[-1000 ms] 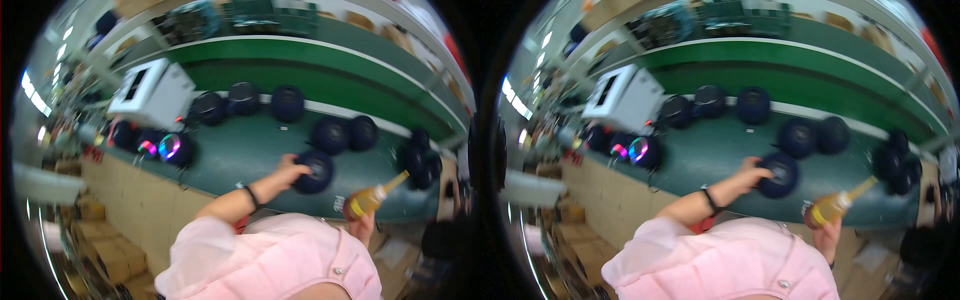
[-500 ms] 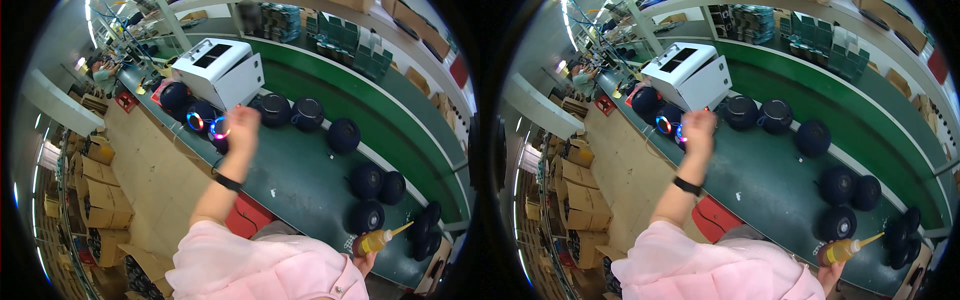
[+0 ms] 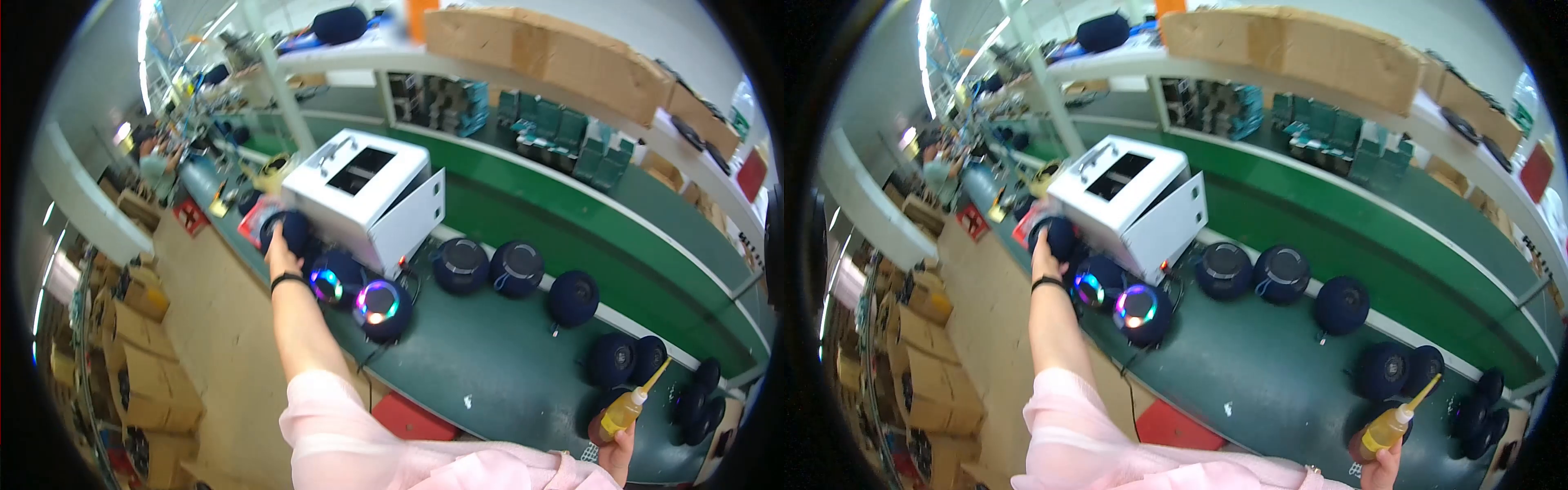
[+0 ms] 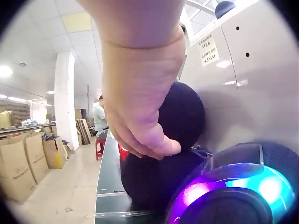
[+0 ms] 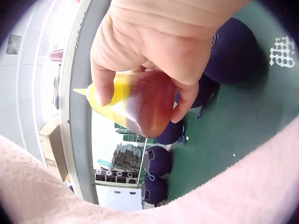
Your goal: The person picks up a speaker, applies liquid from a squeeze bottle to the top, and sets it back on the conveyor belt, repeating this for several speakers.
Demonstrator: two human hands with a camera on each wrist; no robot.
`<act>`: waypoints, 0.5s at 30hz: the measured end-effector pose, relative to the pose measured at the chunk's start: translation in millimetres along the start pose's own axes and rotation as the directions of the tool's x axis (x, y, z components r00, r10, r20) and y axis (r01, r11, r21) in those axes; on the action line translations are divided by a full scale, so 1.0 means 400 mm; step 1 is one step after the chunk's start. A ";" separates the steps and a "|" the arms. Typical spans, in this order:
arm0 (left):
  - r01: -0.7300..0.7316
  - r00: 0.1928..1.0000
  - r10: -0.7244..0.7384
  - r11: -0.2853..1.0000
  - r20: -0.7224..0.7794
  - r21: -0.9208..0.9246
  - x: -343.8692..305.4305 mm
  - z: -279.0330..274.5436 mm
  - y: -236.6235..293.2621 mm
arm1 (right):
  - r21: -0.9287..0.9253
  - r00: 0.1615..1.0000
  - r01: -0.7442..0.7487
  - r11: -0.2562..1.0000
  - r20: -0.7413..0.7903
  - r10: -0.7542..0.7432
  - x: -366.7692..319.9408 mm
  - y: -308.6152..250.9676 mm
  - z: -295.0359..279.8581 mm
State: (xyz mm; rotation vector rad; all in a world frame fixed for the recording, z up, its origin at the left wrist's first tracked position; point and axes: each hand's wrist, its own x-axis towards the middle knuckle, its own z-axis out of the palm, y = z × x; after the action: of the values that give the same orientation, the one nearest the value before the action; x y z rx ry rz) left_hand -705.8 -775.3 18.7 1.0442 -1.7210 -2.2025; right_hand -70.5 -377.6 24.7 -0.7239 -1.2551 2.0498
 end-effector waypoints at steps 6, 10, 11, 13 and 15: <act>0.023 0.992 -0.026 1.000 -0.122 -0.020 -0.085 -0.004 0.021 | 0.036 0.999 -0.030 0.999 -0.025 0.031 0.001 0.008 0.010; 0.029 0.991 -0.004 0.982 0.137 -0.185 -0.023 -0.083 -0.013 | 0.142 0.998 -0.061 0.988 -0.012 0.063 -0.017 0.015 -0.014; -0.036 0.970 0.085 0.977 0.228 -0.209 -0.003 -0.116 -0.029 | 0.150 0.997 -0.076 0.986 -0.002 0.077 -0.023 0.015 -0.025; -0.101 0.917 0.149 0.984 0.370 -0.147 -0.129 -0.170 -0.030 | 0.151 0.996 -0.084 0.985 0.006 0.084 -0.035 0.022 -0.057; -0.037 0.813 0.070 0.997 0.578 -0.069 -0.295 -0.216 -0.053 | 0.141 0.997 -0.059 0.988 -0.048 0.066 -0.057 0.029 -0.078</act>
State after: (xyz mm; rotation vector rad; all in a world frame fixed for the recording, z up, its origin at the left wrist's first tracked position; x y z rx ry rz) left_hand -559.7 -775.7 41.4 0.2940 -1.8455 -2.6974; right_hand -35.9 -381.0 4.6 -0.7556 -1.0598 2.1307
